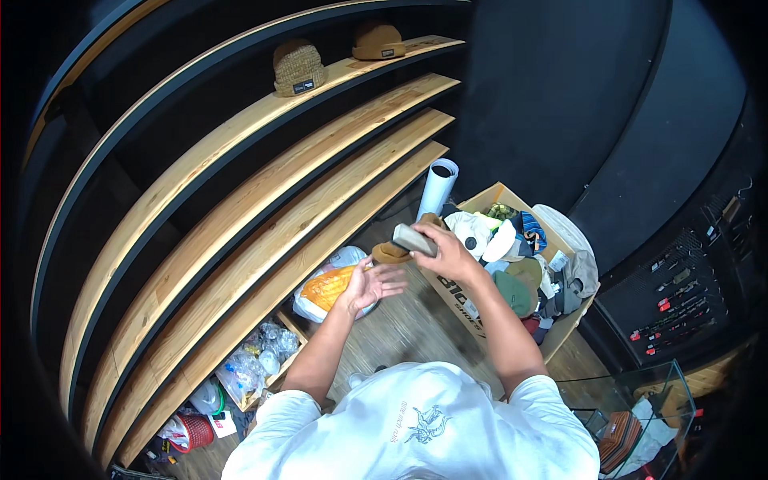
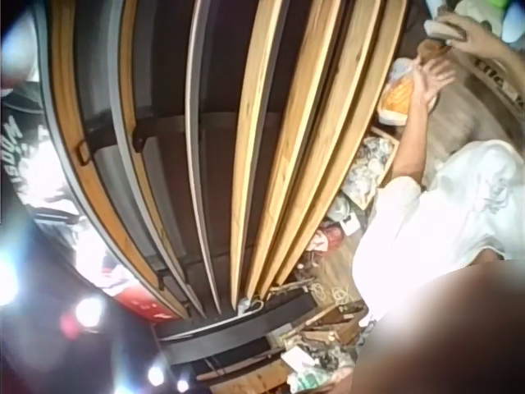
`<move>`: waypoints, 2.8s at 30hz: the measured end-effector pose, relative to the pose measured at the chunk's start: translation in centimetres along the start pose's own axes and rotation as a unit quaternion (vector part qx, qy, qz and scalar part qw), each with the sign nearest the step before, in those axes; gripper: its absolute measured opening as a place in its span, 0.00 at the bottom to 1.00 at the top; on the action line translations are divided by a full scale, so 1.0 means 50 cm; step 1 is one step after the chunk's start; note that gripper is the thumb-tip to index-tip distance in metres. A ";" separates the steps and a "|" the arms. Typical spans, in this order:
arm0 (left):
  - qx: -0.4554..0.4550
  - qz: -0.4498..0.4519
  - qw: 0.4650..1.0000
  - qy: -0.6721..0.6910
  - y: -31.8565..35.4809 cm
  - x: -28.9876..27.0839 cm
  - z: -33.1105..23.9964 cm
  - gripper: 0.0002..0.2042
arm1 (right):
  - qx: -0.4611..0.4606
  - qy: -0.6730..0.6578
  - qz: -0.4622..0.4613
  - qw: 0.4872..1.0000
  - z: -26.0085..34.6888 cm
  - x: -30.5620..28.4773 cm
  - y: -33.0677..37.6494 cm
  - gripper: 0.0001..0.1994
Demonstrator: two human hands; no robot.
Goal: The person uses a lint roller to clean several beanies and organizes them on wooden display shelves, then wipes a shelf with a cloth.
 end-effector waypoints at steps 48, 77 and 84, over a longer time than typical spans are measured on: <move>0.121 0.002 0.984 -0.132 -0.012 0.150 -0.020 0.31 | 0.131 0.016 -0.216 0.968 -0.027 0.038 0.072 0.21; 0.188 -0.042 0.981 0.020 -0.003 0.150 -0.035 0.27 | 0.247 -0.051 -0.269 0.929 -0.151 -0.034 0.076 0.19; 0.188 -0.003 0.982 -0.025 -0.014 0.109 -0.005 0.21 | 0.037 0.027 -0.163 0.986 -0.007 0.049 0.050 0.19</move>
Point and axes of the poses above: each hand's wrist, its own y-axis away from the middle knuckle, its own x-axis out of the palm, z = x × y, the point moved 6 cm from there along -y, towards the middle knuckle, and after that the axes turned 2 degrees about -y, right-handed, at the moved point
